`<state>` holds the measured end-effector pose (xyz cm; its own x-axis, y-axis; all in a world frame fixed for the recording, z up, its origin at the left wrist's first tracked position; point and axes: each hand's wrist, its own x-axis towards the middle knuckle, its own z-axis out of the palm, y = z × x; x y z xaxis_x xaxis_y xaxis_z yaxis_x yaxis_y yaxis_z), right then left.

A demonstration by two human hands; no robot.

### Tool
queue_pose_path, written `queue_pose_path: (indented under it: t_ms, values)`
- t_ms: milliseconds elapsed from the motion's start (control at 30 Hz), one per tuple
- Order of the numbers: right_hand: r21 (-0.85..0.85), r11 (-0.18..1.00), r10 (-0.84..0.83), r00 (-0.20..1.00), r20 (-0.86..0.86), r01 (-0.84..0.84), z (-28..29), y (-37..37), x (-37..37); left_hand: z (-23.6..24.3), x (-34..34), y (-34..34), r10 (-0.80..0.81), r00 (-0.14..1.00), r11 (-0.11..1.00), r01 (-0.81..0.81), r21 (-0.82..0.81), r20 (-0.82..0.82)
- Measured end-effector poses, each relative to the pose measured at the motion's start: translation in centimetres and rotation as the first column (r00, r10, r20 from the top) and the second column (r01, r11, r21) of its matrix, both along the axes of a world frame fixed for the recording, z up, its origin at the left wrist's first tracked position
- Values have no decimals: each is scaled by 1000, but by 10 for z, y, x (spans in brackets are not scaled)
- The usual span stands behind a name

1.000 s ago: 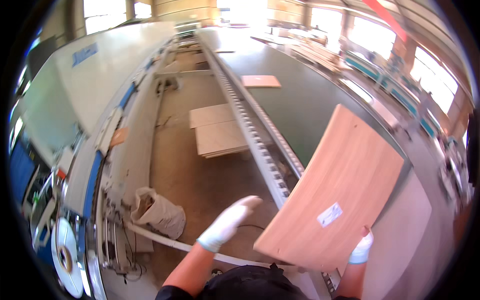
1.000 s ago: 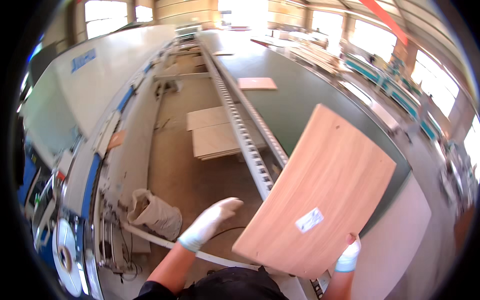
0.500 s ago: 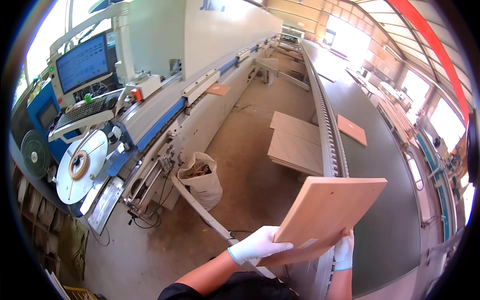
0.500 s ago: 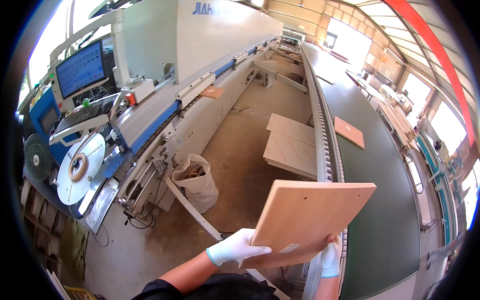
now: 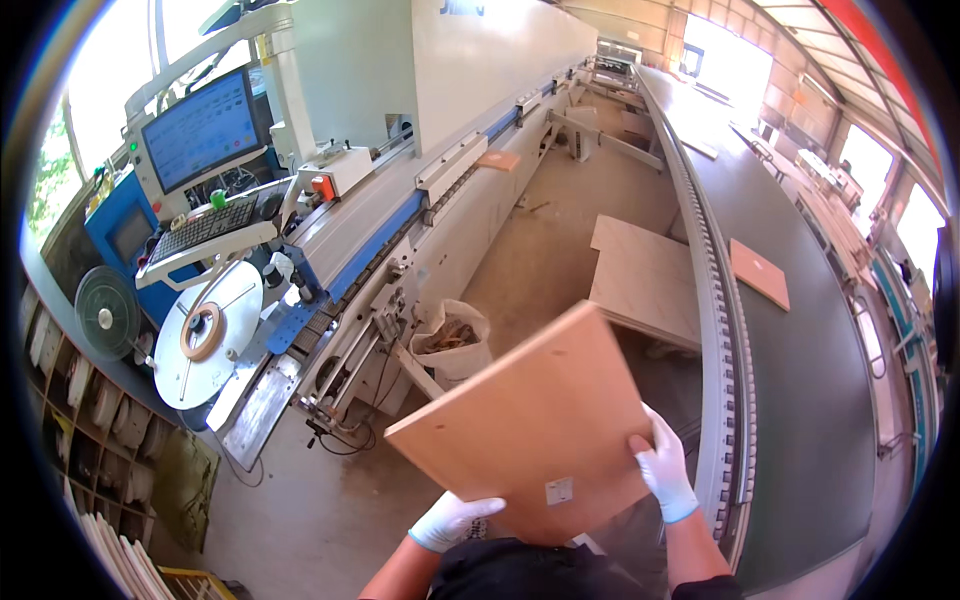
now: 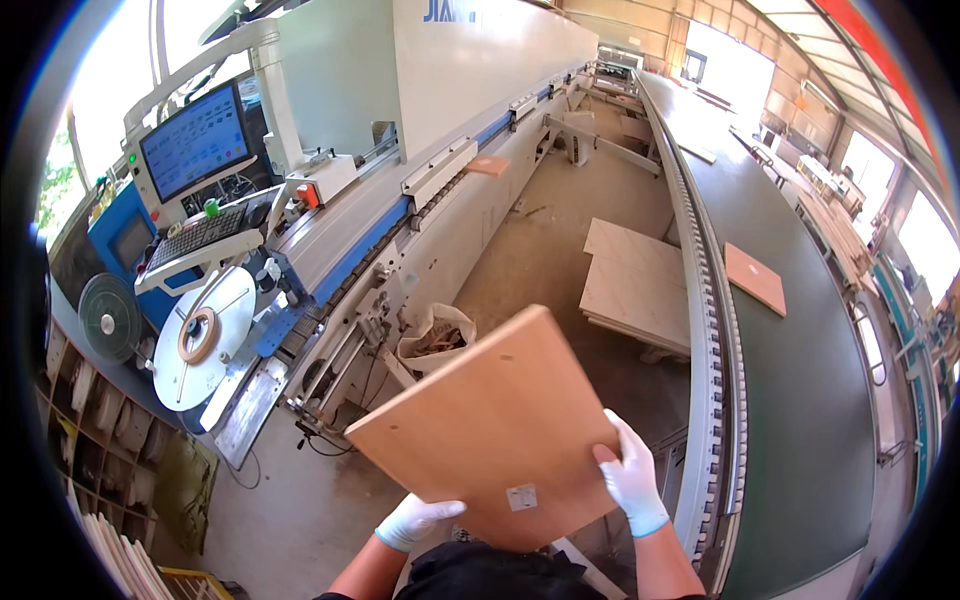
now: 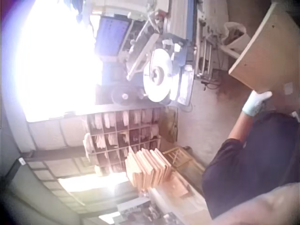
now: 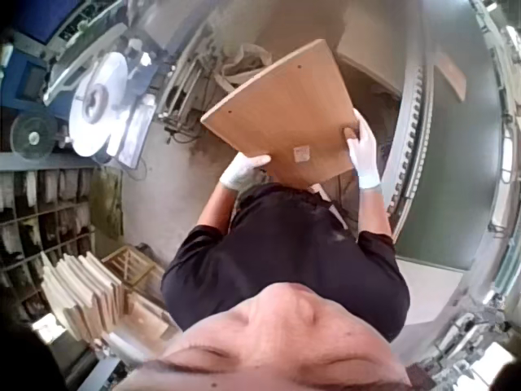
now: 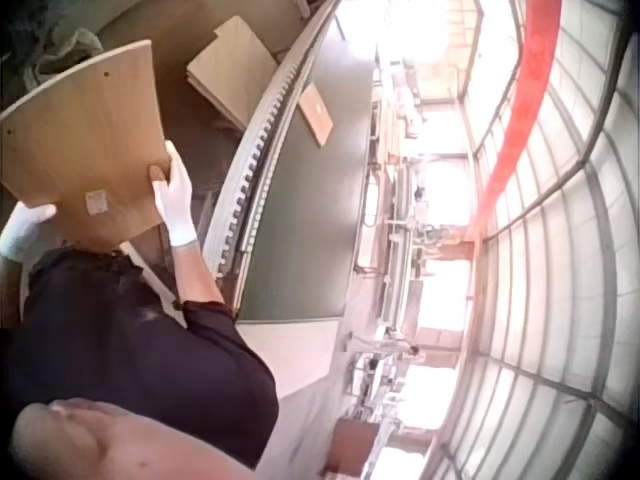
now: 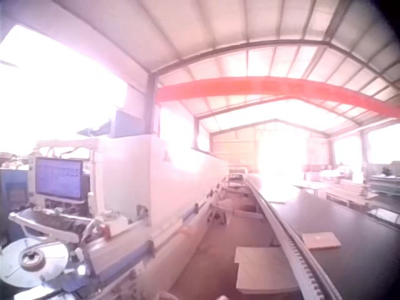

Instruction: The person handles boards in a workshop, turning each one over by hand to look at both sides before placing it back down on a stack or conveyor.

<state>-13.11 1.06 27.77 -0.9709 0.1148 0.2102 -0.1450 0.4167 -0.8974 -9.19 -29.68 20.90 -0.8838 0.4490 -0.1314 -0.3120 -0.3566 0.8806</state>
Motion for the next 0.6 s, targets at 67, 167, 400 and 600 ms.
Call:
queue_pose_path:
  t_ms: [67, 167, 400, 600]
  values:
    - [221, 975, 35, 986, -165, 3, -5, -15, -1, -15, 16, -21, 120, 982, 967, -149, 205, 147]
    - [449, 890, 189, 960, -208, -78, -11, -25, 5, -45, 39, -52, 154, 951, 932, -230, 280, 268]
    - [96, 973, 180, 950, 256, -210, -55, -32, 13, -93, 102, -82, 287, 809, 758, -519, 396, 512]
    - [391, 576, 468, 682, 562, -718, -111, -69, 42, -95, 114, -117, 558, 589, 543, -792, 280, 584]
